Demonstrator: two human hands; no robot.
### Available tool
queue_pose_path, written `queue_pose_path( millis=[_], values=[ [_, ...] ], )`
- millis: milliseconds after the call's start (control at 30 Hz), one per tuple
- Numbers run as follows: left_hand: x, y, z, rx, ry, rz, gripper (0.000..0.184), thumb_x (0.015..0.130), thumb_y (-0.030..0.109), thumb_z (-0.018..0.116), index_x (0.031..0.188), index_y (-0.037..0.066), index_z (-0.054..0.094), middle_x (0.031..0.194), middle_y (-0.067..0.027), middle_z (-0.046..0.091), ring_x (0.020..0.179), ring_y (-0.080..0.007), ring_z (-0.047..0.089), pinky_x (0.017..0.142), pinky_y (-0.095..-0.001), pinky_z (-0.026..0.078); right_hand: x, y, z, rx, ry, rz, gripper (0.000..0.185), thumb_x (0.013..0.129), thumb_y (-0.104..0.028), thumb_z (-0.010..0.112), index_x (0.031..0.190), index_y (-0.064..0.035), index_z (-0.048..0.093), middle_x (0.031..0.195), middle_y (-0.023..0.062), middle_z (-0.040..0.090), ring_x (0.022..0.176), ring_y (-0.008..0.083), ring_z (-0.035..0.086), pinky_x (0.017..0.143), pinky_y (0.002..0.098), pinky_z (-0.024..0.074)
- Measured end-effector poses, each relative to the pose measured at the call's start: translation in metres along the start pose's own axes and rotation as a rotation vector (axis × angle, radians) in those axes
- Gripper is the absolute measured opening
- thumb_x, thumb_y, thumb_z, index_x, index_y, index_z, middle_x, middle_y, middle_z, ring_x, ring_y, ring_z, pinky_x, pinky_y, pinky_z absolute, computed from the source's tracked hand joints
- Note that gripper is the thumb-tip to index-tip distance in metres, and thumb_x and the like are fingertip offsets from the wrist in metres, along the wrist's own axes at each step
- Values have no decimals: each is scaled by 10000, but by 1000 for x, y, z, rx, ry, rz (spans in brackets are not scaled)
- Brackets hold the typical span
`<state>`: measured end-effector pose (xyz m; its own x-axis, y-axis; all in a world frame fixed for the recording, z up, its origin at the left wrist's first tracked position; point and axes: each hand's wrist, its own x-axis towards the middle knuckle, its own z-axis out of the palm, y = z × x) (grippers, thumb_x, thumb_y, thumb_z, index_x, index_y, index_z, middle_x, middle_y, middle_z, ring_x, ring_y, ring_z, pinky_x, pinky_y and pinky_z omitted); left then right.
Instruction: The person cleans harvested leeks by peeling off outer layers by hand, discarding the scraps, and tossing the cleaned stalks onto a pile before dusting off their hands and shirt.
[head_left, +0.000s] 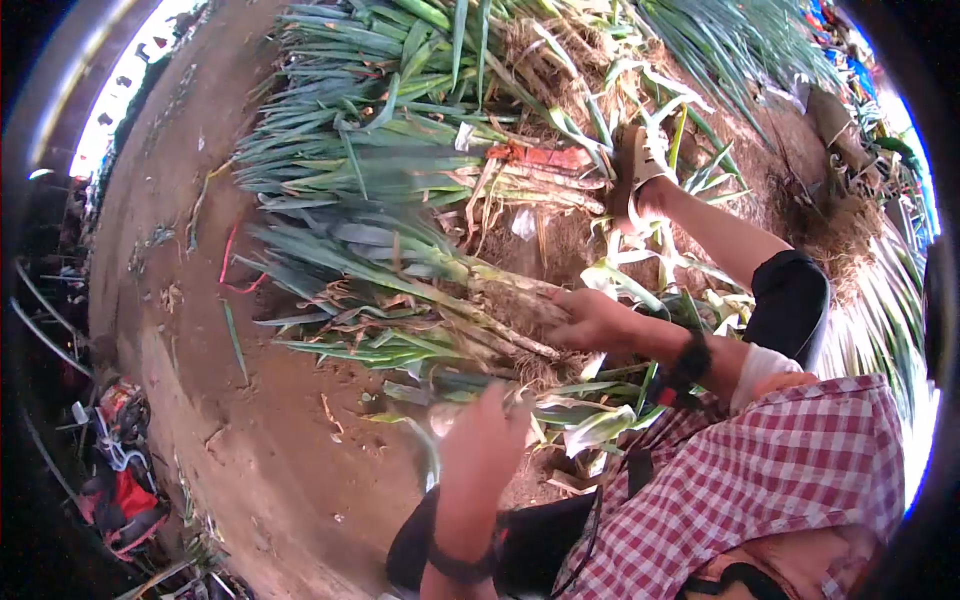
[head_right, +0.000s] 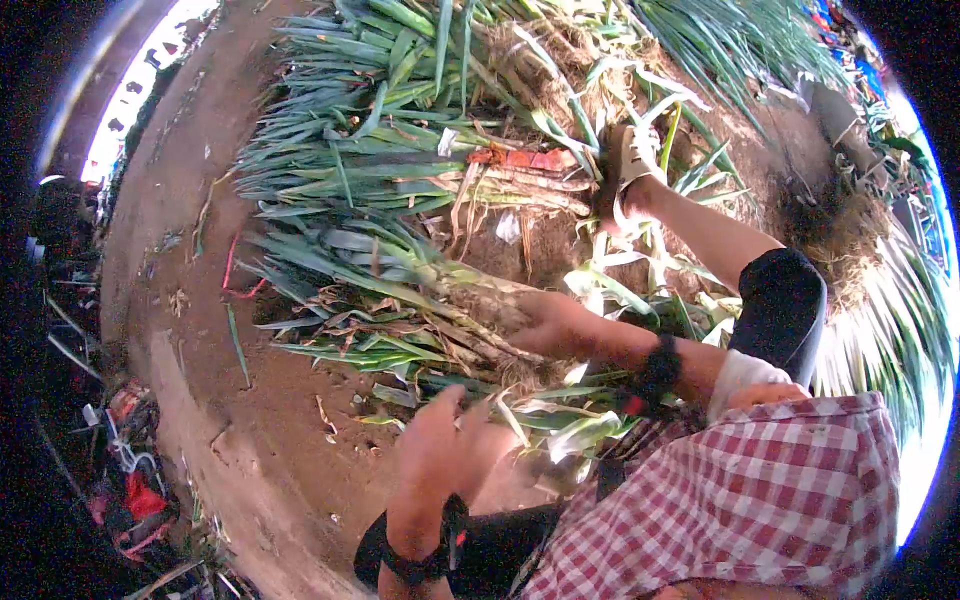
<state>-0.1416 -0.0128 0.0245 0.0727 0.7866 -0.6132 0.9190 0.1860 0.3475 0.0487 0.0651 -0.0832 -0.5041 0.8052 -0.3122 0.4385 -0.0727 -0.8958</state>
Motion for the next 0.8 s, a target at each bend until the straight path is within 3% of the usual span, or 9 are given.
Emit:
queue_pose_path(
  millis=[67, 133, 167, 233, 367, 533, 600, 733, 800],
  values=[
    [6, -9, -1, -44, 385, 218, 478, 818, 398, 460, 1060, -14, 461, 899, -178, 569, 834, -310, 559, 718, -365, 443, -40, -53, -20, 154, -71, -16, 235, 679, -139, 617, 835, 2, 512, 691, 166, 551, 621, 190, 511, 605, 331, 420],
    [44, -28, 6, -735, 276, -116, 497, 824, 408, 474, 1077, -20, 464, 907, -108, 568, 796, -228, 554, 679, -313, 448, -67, -52, -29, 55, -117, -62, 247, 692, -106, 600, 898, -10, 506, 738, 162, 558, 652, 204, 536, 615, 324, 429],
    [52, -32, 6, -732, 292, -104, 497, 824, 408, 474, 1077, -20, 464, 907, -108, 568, 796, -228, 554, 679, -313, 448, -76, -53, -27, -51, -148, -96, 276, 704, -72, 584, 962, -23, 499, 785, 158, 566, 683, 219, 560, 624, 318, 438],
    [61, -21, 6, -1479, 408, -50, 475, 811, 399, 511, 1087, 13, 476, 916, -57, 548, 757, -176, 533, 641, -275, 441, -93, -55, -25, -91, -88, -111, 291, 692, -77, 587, 965, -35, 494, 793, 165, 562, 710, 249, 565, 634, 328, 438],
    [79, 5, 20, -1758, 688, -29, 416, 789, 329, 553, 1065, 23, 497, 939, -66, 551, 759, -184, 548, 608, -300, 460, -110, -26, -5, -220, 62, -77, 321, 667, -111, 613, 956, -54, 485, 758, 186, 538, 704, 343, 543, 607, 365, 435],
    [116, -19, 73, -1993, 547, 6, 319, 766, 153, 545, 987, -72, 496, 910, -114, 542, 782, -225, 554, 663, -341, 476, -132, 6, 26, -396, 184, -87, 509, 687, -162, 589, 1158, -88, 411, 851, 130, 541, 771, 302, 553, 651, 386, 458],
    [138, -37, 104, -1822, 584, -274, 304, 759, 136, 534, 979, -70, 499, 911, -124, 540, 787, -236, 555, 649, -354, 478, -137, 16, 33, -457, 232, -130, 535, 693, -157, 590, 1182, -81, 389, 808, 132, 536, 750, 312, 551, 629, 381, 457],
    [141, -36, 125, -1998, 574, -365, 288, 792, 130, 500, 1034, -27, 491, 924, -104, 548, 781, -255, 557, 672, -381, 472, -135, 30, 46, -161, 269, -106, 479, 735, -144, 581, 1179, -58, 421, 895, 121, 572, 733, 259, 565, 636, 330, 457],
    [126, -34, 134, -2299, 391, -330, 301, 815, 162, 482, 1050, -26, 473, 940, -105, 554, 790, -251, 561, 684, -371, 482, -118, 25, 44, 355, 198, 244, 422, 768, -186, 580, 1144, -33, 462, 925, 77, 579, 711, 148, 537, 623, 280, 445]
  ],
)
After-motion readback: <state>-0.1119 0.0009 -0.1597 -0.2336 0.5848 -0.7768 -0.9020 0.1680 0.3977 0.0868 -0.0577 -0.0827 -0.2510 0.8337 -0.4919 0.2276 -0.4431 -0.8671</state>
